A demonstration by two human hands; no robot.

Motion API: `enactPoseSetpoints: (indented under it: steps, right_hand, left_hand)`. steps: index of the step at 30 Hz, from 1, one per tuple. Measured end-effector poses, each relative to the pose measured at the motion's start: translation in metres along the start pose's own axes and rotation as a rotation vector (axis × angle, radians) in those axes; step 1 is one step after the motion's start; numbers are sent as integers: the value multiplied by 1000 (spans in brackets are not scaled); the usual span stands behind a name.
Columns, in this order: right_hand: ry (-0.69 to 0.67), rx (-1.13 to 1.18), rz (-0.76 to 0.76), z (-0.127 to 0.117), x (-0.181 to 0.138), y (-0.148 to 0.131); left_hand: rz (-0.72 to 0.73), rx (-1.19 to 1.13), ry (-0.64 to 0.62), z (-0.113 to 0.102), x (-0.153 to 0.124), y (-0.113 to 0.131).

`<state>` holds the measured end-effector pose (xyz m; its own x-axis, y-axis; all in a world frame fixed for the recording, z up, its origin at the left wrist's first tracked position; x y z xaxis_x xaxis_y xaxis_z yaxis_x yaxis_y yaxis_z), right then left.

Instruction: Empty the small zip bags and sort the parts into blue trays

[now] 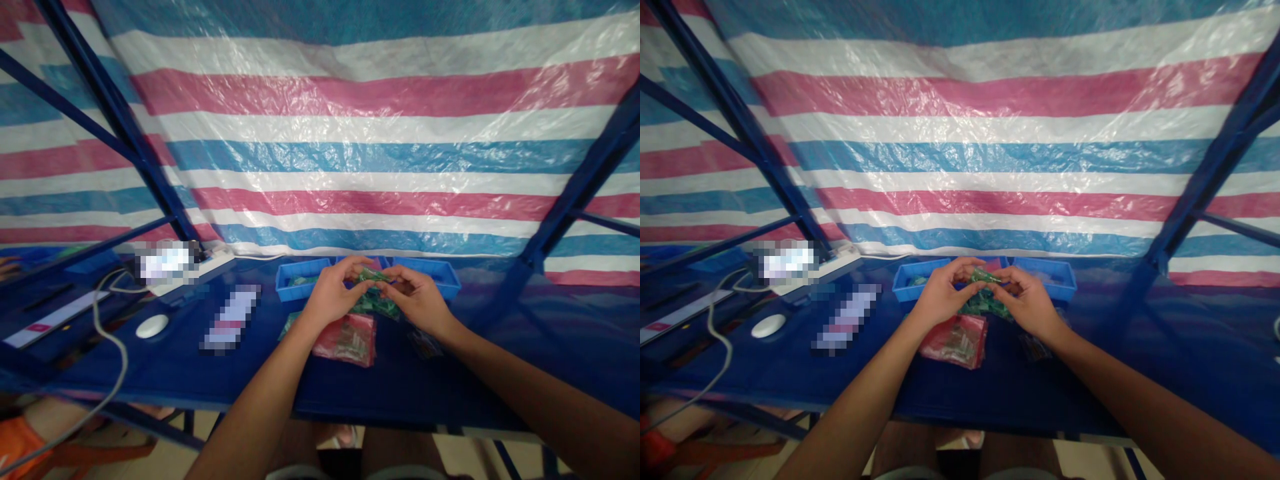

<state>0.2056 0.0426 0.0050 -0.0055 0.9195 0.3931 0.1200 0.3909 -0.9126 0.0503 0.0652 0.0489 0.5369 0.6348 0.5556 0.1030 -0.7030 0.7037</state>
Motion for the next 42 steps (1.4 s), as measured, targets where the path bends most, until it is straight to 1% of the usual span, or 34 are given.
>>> enactPoseSetpoints:
  steps: [3, 6, 9, 12, 16, 19, 23, 27, 30, 35, 38, 42]
  right_hand:
    - [22, 51, -16, 2, -1, -5]
    - [-1, 147, 3, 4, 0, -6]
    - [-21, 279, 110, 6, 1, 5]
    - [-1, 400, 230, 6, 0, 19]
    - [1, 537, 332, 8, -2, 28]
    - [-44, 601, 363, 11, -2, 27]
    - [-115, 556, 365, 18, -4, 22]
    - [-122, 430, 337, 21, -5, 22]
    - [-117, 371, 316, 20, -4, 24]
    - [-71, 383, 296, 13, -1, 24]
    - [-81, 453, 311, 14, -2, 22]
    - [-126, 561, 371, 22, -5, 22]
  left_hand:
    - [-8, -22, -11, 1, -1, -1]
    - [52, 48, 15, -2, -2, 10]
    - [182, 211, 38, -7, -4, 33]
    - [286, 310, 6, -6, -7, 46]
    - [348, 299, -56, -3, -8, 43]
    - [368, 280, -25, -6, -8, 38]
    - [323, 305, 33, -12, -7, 31]
    - [262, 325, 81, -17, -8, 27]
    - [236, 315, 77, -17, -8, 28]
    - [312, 314, 43, -15, -9, 41]
    - [369, 336, -13, -10, -10, 45]
    - [420, 349, -75, -2, -11, 44]
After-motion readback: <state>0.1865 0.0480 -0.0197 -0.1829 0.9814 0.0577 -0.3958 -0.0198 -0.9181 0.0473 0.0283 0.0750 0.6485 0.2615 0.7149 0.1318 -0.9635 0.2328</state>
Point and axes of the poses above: each hand's wrist, its own x-axis towards the middle knuckle, its own z-axis out of the palm, y = z × x, the point moved 10 cm from there along x, towards the middle knuckle, and after that the axes turned 4 degrees about z, right-handed, at the moved point
